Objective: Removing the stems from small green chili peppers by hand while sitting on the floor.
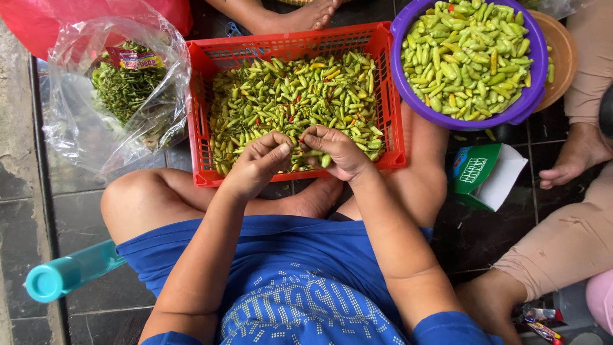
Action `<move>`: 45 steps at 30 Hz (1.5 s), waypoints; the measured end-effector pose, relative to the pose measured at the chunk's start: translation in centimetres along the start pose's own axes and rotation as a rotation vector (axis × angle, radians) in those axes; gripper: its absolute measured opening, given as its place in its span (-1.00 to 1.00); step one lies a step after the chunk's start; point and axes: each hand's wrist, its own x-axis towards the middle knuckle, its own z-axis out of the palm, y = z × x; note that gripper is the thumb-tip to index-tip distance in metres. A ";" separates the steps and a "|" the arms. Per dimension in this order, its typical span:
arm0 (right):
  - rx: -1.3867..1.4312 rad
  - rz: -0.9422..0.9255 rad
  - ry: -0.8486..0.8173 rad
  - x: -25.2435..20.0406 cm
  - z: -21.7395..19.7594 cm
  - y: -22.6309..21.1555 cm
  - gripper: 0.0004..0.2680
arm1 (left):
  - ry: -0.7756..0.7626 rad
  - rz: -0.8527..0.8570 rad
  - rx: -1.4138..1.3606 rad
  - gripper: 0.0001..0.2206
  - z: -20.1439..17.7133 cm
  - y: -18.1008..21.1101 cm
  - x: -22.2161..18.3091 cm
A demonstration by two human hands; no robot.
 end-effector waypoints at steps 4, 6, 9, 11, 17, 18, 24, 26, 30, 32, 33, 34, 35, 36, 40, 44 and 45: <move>-0.021 -0.075 0.071 -0.2 -1.1 -1.1 -0.95 | -0.009 0.017 -0.139 -0.93 0.0 0.7 -0.1; -0.077 -0.166 0.167 -1.0 -1.3 -3.0 -0.95 | 0.012 -0.036 -0.197 -0.93 -0.6 1.1 -0.5; -0.281 -0.265 0.392 -4.7 -0.9 -10.6 -0.96 | 0.020 -0.041 -0.147 -0.92 -2.2 1.4 -1.2; -0.323 -0.414 0.506 -6.7 -1.2 -14.4 -0.96 | 0.038 -0.048 -0.165 -0.92 -4.0 0.9 -1.8; -0.913 -0.495 0.930 -7.5 -7.1 -22.2 -0.95 | 0.054 -0.104 -0.294 -0.97 -7.7 0.4 -3.1; -1.036 -0.531 0.970 -7.2 -8.8 -22.9 -0.95 | 0.081 -0.104 -0.314 -0.99 -8.0 0.3 -3.1; -1.572 -0.665 0.891 -5.1 -17.8 -21.5 -0.87 | 0.192 -0.066 -0.195 -0.90 -9.2 -1.7 -3.3; -1.642 -0.573 0.889 -5.7 -13.6 -20.3 -0.85 | 0.201 -0.055 -0.217 -0.90 -9.5 -1.7 -3.1; -1.689 -0.303 0.955 -5.7 -10.4 -19.6 -0.73 | 0.225 -0.058 -0.253 -0.91 -9.5 -1.3 -3.3; -1.681 -0.324 0.983 -5.6 -9.7 -19.8 -0.74 | 0.228 -0.056 -0.269 -0.91 -9.6 -1.4 -3.3; -1.668 -0.345 1.013 -5.6 -9.4 -19.9 -0.75 | 0.230 -0.055 -0.280 -0.91 -9.7 -1.4 -3.3; -1.672 -0.346 1.011 -5.5 -9.7 -19.8 -0.75 | 0.231 -0.053 -0.283 -0.91 -9.7 -1.5 -3.3; -1.700 -0.350 1.051 -5.3 -10.0 -19.7 -0.74 | 0.233 -0.051 -0.309 -0.91 -9.7 -1.6 -3.2; -1.728 -0.352 1.090 -5.1 -10.3 -19.5 -0.73 | 0.237 -0.050 -0.334 -0.91 -9.7 -1.6 -3.2; -1.891 -0.542 1.301 -3.7 -14.2 -18.8 -0.67 | 0.281 -0.078 -0.391 -0.91 -9.8 -1.3 -2.8; -1.984 -0.843 1.216 -3.3 -11.5 -17.4 -0.70 | 0.282 -0.074 -0.442 -0.90 -10.0 -2.1 -2.6; -2.051 -0.969 1.086 -3.3 -9.1 -16.9 -0.70 | 0.250 -0.078 -0.437 -0.88 -10.1 -2.2 -2.2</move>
